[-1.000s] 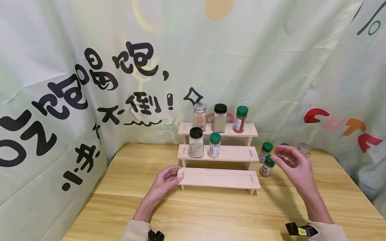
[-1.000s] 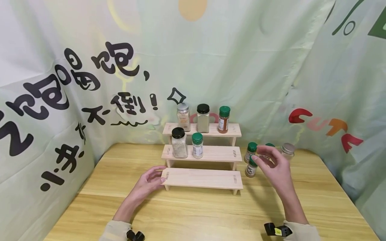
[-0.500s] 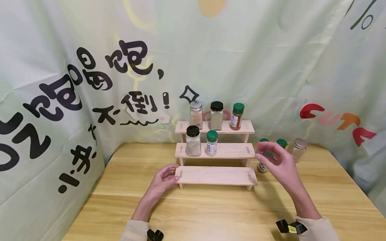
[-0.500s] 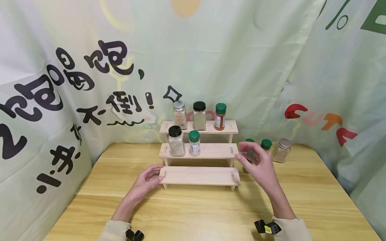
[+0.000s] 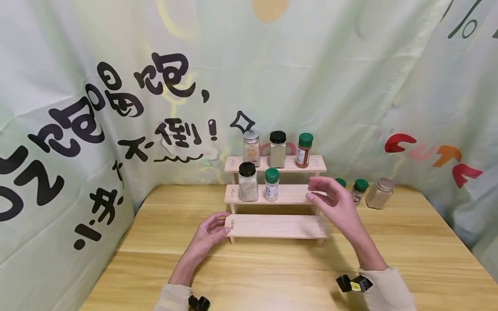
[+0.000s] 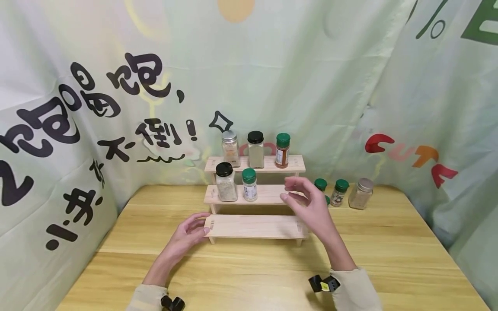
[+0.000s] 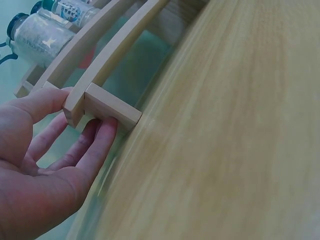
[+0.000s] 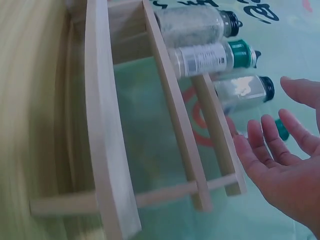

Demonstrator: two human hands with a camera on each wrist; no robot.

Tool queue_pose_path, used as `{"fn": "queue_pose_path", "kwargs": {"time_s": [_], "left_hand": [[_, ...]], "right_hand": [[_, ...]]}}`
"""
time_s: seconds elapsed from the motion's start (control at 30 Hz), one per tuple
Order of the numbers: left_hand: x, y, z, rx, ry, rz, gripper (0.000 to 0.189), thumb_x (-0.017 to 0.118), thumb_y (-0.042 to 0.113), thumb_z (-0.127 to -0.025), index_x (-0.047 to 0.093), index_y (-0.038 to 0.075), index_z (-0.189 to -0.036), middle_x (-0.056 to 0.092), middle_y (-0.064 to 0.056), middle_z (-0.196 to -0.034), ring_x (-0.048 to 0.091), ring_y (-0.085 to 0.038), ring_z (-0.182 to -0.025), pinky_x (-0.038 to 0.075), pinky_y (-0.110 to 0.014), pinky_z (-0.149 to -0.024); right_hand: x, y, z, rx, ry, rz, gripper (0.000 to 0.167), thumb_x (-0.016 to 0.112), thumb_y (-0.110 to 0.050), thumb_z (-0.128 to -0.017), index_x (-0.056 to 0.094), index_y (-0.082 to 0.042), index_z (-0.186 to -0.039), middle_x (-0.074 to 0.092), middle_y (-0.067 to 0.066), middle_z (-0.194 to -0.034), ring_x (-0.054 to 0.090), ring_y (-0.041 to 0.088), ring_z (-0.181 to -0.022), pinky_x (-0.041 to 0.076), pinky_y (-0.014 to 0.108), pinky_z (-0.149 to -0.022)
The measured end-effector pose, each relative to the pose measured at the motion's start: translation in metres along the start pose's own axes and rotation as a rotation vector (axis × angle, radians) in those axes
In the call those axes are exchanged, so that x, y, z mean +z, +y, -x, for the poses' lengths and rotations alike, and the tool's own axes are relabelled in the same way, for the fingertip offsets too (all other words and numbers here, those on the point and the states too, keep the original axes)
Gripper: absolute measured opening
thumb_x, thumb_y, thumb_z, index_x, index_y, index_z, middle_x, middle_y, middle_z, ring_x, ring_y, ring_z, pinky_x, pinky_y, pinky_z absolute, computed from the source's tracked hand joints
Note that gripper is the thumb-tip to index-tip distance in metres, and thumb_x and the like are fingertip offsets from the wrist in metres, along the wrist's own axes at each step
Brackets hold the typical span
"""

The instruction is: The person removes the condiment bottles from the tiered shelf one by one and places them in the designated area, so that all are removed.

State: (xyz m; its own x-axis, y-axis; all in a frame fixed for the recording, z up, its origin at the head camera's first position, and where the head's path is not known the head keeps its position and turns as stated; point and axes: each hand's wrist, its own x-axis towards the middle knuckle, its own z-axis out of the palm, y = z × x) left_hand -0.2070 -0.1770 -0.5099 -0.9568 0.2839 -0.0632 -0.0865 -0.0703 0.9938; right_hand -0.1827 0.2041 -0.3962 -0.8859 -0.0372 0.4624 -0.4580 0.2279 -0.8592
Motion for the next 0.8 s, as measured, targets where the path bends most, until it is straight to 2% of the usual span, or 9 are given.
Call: {"fn": "queue_pose_path", "kwargs": {"time_s": [0.27,0.53,0.8], "left_hand": [[0.000,-0.001,-0.001,0.010,-0.006,-0.015,0.058,0.073,0.002,-0.093,0.051,0.004,-0.146,0.056,-0.025,-0.136,0.064,-0.029,-0.116,0.058,-0.040,-0.096],[0.000,-0.002,0.001,0.005,-0.005,-0.007,0.059,0.074,0.003,-0.092,0.051,0.005,-0.146,0.056,-0.025,-0.137,0.064,-0.030,-0.117,0.058,-0.040,-0.096],[0.001,0.000,0.000,0.001,0.000,-0.004,0.056,0.075,0.003,-0.092,0.053,0.006,-0.144,0.058,-0.024,-0.135,0.064,-0.030,-0.117,0.059,-0.042,-0.095]], "right_hand": [[0.025,-0.002,-0.014,0.028,-0.021,-0.046,0.039,0.075,-0.011,-0.095,0.062,-0.004,-0.131,0.064,0.017,-0.122,0.062,0.027,-0.114,0.055,0.022,-0.097],[0.045,-0.006,-0.026,0.043,-0.041,-0.092,0.042,0.077,-0.009,-0.093,0.061,0.000,-0.130,0.063,0.020,-0.128,0.060,0.034,-0.117,0.055,0.023,-0.097],[0.060,-0.004,-0.036,0.060,-0.052,-0.075,0.044,0.079,-0.013,-0.092,0.062,-0.006,-0.132,0.065,0.010,-0.125,0.062,0.027,-0.113,0.056,0.025,-0.096]]}}
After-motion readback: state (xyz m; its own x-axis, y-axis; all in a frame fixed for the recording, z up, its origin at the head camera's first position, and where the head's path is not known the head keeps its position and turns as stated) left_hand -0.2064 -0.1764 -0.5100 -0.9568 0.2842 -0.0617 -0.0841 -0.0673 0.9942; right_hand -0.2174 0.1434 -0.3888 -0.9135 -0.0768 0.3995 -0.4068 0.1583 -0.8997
